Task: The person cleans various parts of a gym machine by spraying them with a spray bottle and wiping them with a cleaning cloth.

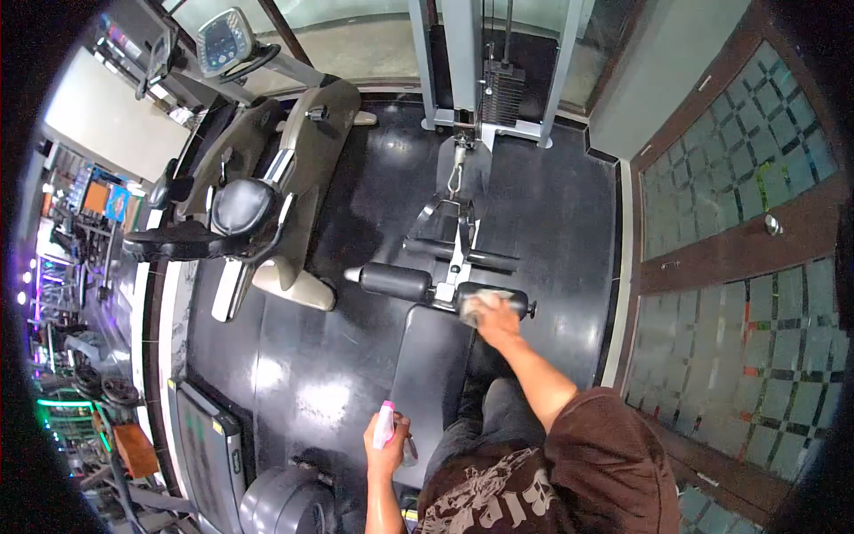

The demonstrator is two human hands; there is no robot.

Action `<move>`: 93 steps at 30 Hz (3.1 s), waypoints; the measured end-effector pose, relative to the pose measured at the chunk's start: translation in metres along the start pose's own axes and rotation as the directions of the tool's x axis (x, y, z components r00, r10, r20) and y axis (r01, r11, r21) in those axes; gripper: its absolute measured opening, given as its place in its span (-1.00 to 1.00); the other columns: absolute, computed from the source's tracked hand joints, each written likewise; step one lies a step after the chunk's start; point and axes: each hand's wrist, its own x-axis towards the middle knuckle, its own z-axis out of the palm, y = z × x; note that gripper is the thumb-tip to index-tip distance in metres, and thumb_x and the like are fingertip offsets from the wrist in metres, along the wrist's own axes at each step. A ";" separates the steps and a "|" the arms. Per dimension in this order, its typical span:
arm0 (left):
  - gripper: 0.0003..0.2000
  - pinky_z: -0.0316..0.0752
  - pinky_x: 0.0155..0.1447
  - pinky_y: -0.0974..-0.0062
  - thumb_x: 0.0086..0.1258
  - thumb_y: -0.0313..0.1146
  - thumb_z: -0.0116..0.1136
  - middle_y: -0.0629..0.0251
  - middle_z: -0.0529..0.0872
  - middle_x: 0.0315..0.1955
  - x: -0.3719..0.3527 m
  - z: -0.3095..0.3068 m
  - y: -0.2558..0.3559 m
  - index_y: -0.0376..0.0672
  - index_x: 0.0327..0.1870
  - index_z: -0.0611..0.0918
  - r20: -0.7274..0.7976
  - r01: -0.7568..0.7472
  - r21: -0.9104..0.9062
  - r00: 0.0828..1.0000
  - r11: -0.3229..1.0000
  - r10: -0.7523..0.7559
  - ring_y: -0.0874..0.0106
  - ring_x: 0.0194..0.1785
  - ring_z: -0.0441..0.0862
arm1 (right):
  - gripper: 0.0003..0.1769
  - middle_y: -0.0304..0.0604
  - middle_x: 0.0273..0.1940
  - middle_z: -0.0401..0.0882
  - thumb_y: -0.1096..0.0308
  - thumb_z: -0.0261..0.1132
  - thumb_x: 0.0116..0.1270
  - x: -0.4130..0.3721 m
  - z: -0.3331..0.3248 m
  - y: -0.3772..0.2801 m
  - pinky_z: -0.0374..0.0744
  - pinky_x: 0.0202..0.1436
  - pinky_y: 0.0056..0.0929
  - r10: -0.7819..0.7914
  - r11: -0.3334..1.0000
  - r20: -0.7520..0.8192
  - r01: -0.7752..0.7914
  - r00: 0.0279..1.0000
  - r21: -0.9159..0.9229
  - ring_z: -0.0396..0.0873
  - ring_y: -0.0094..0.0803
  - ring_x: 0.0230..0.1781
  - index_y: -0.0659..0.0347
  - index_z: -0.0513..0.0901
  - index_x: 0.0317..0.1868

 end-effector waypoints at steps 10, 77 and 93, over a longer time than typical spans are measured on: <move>-0.84 0.52 -0.26 0.54 0.30 -0.41 0.40 0.37 0.67 -0.49 -0.009 0.055 0.027 -0.22 -0.23 0.64 0.001 -0.118 0.154 0.993 0.981 0.120 0.58 -0.42 0.61 | -0.44 -0.17 0.09 0.43 0.32 0.13 0.43 0.004 -0.005 0.045 0.37 0.22 -0.07 -0.071 0.953 0.153 0.112 0.986 -0.280 0.40 -0.12 0.18 -0.54 0.55 0.34; -0.59 0.55 -0.14 0.30 0.25 -0.13 0.43 0.15 0.67 -0.45 0.489 0.419 -0.089 -0.25 -0.11 0.57 0.113 0.137 0.635 0.957 0.760 -0.266 0.30 -0.34 0.62 | -0.54 0.09 0.23 0.54 0.30 0.30 0.33 0.345 0.112 0.346 0.53 0.28 -0.10 -0.138 0.872 0.128 0.060 0.982 0.485 0.51 0.09 0.23 0.00 0.61 0.26; -0.71 0.45 -0.30 0.46 0.24 -0.37 0.49 0.33 0.61 -0.49 0.473 0.434 -0.030 -0.24 -0.22 0.56 0.250 0.110 0.555 0.923 0.824 -0.291 0.52 -0.41 0.51 | -0.45 -0.10 0.15 0.45 0.12 0.15 0.47 0.419 0.217 0.217 0.66 0.03 -0.02 -0.262 0.963 0.289 0.227 0.921 0.147 0.60 -0.06 0.03 -0.28 0.37 0.45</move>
